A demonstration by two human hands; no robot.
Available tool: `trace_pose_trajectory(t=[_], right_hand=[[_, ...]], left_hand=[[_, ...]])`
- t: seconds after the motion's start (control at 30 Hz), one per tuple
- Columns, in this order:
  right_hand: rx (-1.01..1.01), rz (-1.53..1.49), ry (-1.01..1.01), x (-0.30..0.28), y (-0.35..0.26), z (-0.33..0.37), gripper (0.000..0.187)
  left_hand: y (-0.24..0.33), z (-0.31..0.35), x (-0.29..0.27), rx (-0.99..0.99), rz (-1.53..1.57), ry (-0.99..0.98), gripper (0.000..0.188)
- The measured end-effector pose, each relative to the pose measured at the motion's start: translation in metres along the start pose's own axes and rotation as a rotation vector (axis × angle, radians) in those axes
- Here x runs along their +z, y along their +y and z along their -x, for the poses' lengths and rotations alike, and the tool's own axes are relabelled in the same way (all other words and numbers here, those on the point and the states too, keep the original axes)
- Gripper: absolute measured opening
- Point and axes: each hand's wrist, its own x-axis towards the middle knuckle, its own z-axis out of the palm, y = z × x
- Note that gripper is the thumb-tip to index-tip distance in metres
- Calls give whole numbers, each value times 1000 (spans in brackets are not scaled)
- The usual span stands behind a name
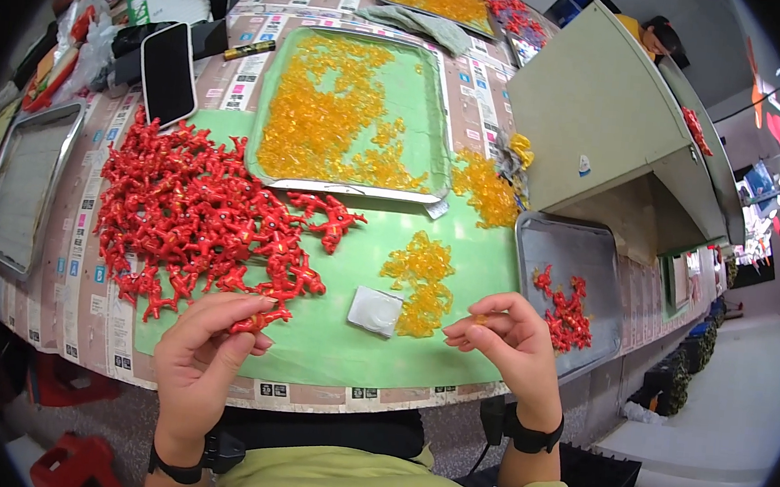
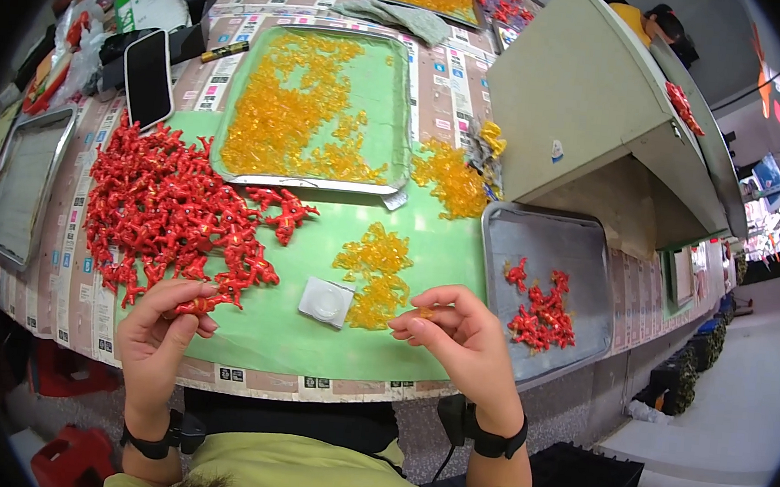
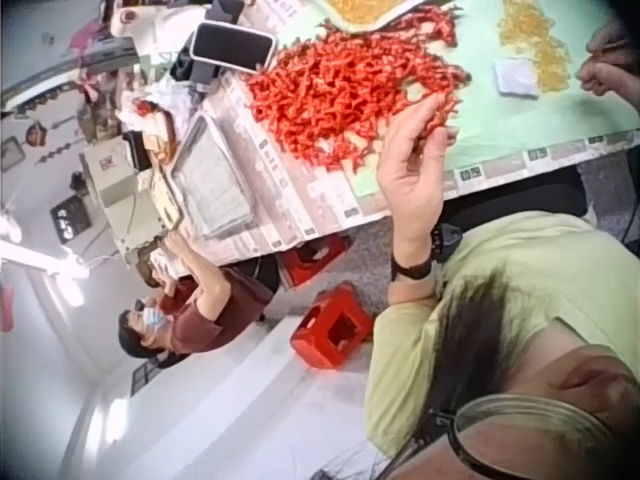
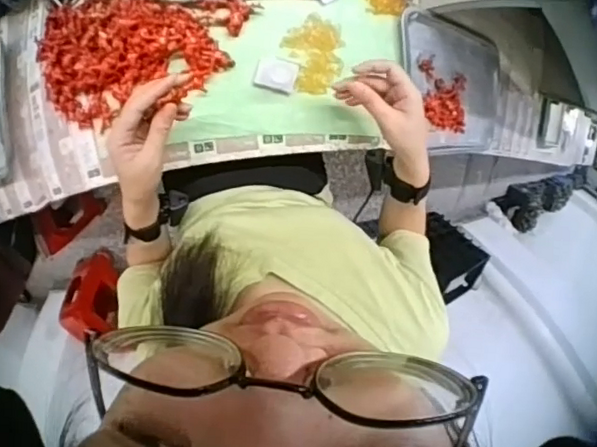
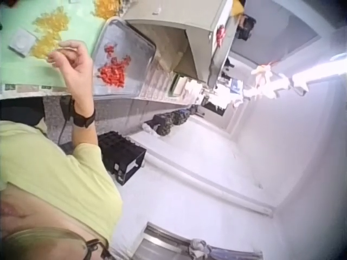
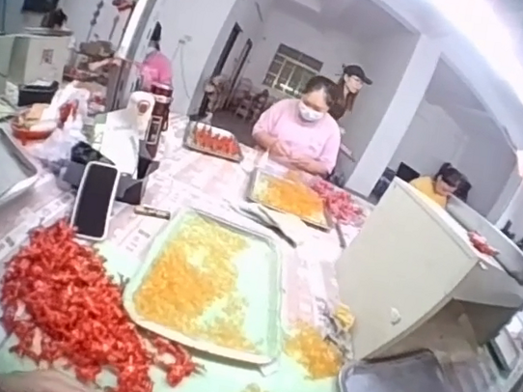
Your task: Assembling small red plastic toy parts by inserting yellow components.
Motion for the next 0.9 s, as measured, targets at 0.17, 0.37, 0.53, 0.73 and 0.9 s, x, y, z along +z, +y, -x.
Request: trace_pose_trajectory(t=[0.17, 0.37, 0.53, 0.73, 0.9], right_hand=[[-115, -119, 53, 6, 5, -5, 15], [-131, -135, -3, 14, 0, -12, 16], [-165, -198, 49, 13, 5, -13, 15], [-123, -459, -99, 15, 0, -6, 14], [-97, -468, -148, 22, -8, 2, 15]], left_hand=[[0, 1, 4, -12, 76, -8, 29], [-2, 4, 0, -59, 84, 36, 23], [-5, 2, -7, -56, 151, 32, 20], [-6, 1, -1, -16, 186, -9, 21], [-5, 1, 3, 16, 199, -39, 22]])
